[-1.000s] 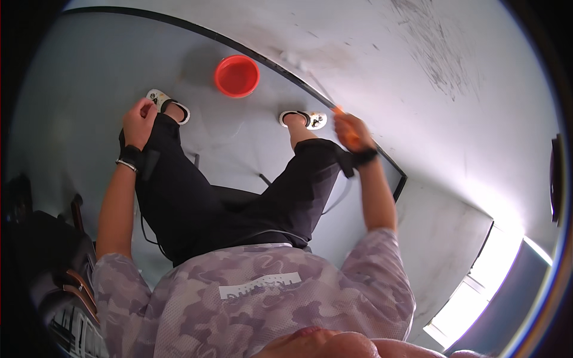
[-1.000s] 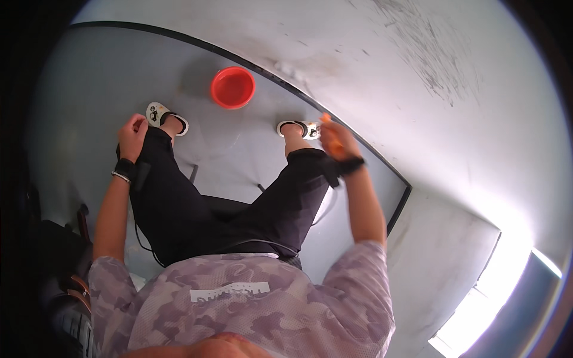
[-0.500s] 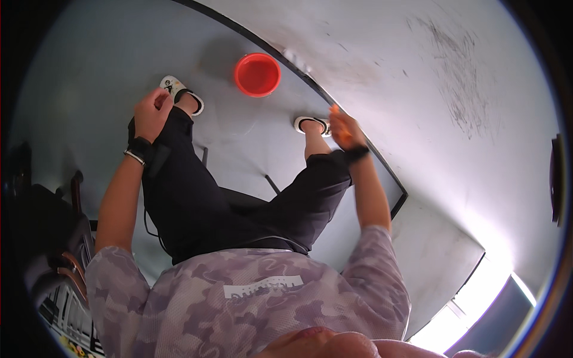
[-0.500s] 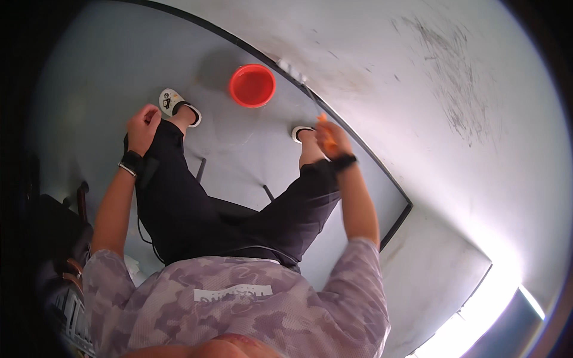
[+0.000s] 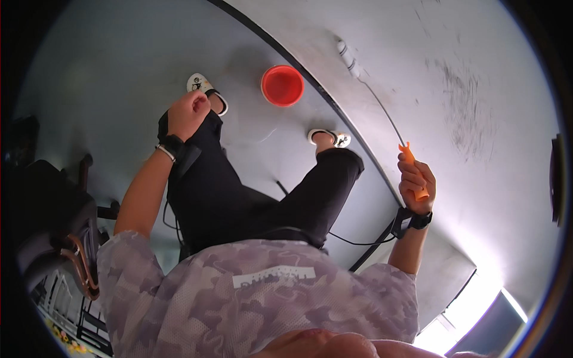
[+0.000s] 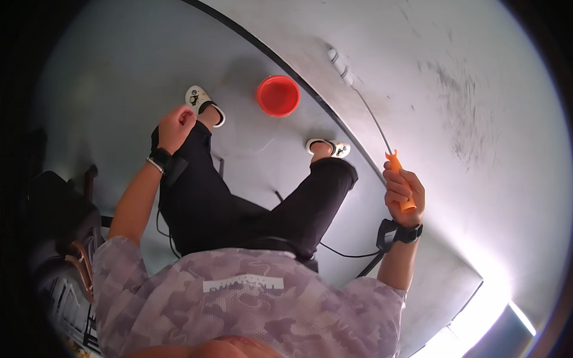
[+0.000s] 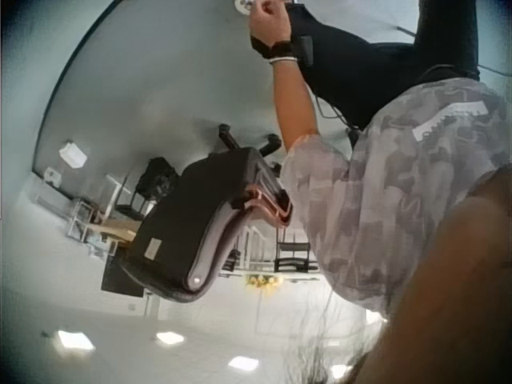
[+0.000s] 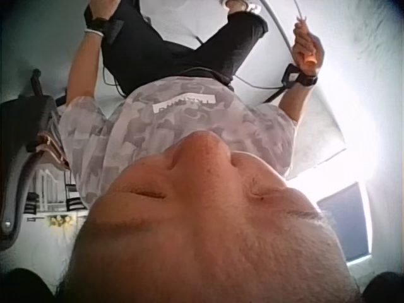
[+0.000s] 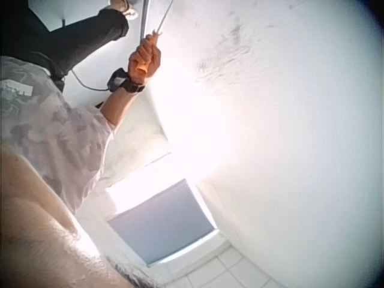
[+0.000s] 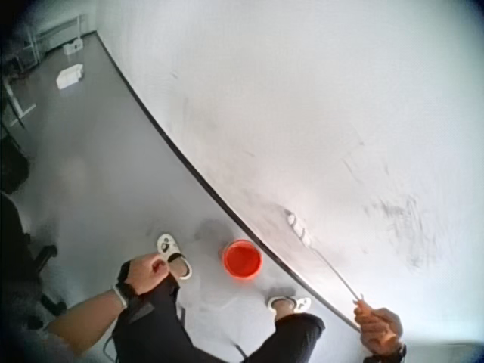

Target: The person is using a paint roller and a bucket to apply paint to a white wall while sitting on a chair.

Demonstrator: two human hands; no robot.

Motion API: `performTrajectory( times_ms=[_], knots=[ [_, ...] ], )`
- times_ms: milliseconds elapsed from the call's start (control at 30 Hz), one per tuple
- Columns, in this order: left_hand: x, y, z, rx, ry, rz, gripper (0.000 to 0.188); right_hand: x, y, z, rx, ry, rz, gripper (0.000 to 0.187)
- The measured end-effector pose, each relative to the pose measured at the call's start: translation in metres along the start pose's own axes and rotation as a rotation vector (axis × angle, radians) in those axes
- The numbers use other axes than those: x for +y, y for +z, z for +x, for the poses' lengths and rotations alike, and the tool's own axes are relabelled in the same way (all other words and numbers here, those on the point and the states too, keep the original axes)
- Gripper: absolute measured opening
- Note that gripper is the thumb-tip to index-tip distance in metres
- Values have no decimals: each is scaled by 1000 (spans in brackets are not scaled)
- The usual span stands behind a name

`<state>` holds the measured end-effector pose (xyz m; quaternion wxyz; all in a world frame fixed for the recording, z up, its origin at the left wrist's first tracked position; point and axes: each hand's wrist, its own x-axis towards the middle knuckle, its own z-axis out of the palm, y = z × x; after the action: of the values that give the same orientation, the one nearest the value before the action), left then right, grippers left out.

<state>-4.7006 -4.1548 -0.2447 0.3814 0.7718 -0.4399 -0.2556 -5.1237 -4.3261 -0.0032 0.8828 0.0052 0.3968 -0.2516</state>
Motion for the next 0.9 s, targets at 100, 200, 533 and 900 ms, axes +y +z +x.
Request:
performTrajectory(
  times_ms=[100,200,533,900],
  knots=[
    [-19,4,-6,-130,-76,-104,16,46,-3,16,9,-35,-164,22],
    [29,-8,-29,-523,-30,-252,23,112,5,49,99,-132,-287,28],
    [102,27,-148,-845,-838,-1575,19,236,-44,126,-446,384,-490,32],
    [41,14,-107,-933,-831,-403,13,57,-164,85,-91,-106,-428,37]
  ],
)
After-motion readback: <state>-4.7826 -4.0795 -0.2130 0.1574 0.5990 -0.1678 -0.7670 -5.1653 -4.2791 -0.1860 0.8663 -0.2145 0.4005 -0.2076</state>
